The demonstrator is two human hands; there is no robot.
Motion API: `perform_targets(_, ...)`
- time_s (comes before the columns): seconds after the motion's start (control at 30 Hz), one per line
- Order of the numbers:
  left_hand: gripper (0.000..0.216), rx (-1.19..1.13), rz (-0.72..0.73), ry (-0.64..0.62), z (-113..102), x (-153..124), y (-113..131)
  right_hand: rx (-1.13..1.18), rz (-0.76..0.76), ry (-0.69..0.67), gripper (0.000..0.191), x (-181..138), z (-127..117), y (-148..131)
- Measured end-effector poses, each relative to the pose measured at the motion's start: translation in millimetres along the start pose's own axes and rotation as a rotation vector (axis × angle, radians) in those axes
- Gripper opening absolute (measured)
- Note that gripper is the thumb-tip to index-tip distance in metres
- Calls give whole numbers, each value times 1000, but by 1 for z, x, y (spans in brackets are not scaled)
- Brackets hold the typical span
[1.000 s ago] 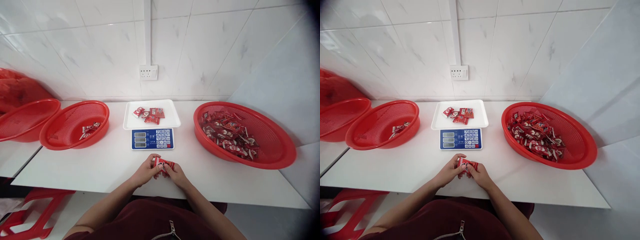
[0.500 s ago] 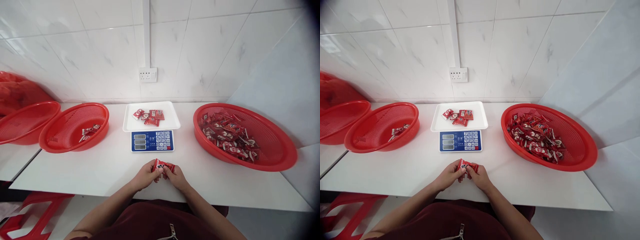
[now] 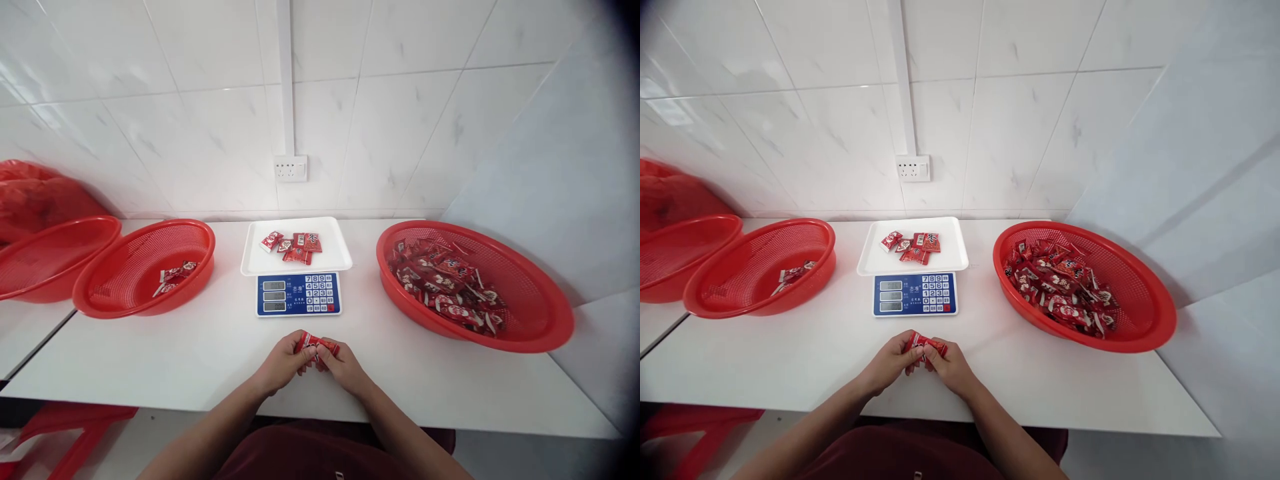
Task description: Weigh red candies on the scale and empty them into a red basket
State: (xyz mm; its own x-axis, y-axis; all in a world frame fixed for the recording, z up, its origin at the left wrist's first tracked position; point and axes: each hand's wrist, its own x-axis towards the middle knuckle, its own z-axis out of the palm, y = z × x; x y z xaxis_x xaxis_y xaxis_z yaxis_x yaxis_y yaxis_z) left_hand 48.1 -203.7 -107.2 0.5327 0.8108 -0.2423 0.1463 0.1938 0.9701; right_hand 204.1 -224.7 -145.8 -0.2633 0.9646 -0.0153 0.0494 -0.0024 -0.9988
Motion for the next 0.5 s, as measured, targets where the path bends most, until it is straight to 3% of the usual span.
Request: perform_targets(0.5,33,95,17,180,13,-22,-4,-96,-65,-13,40,-7,5,0)
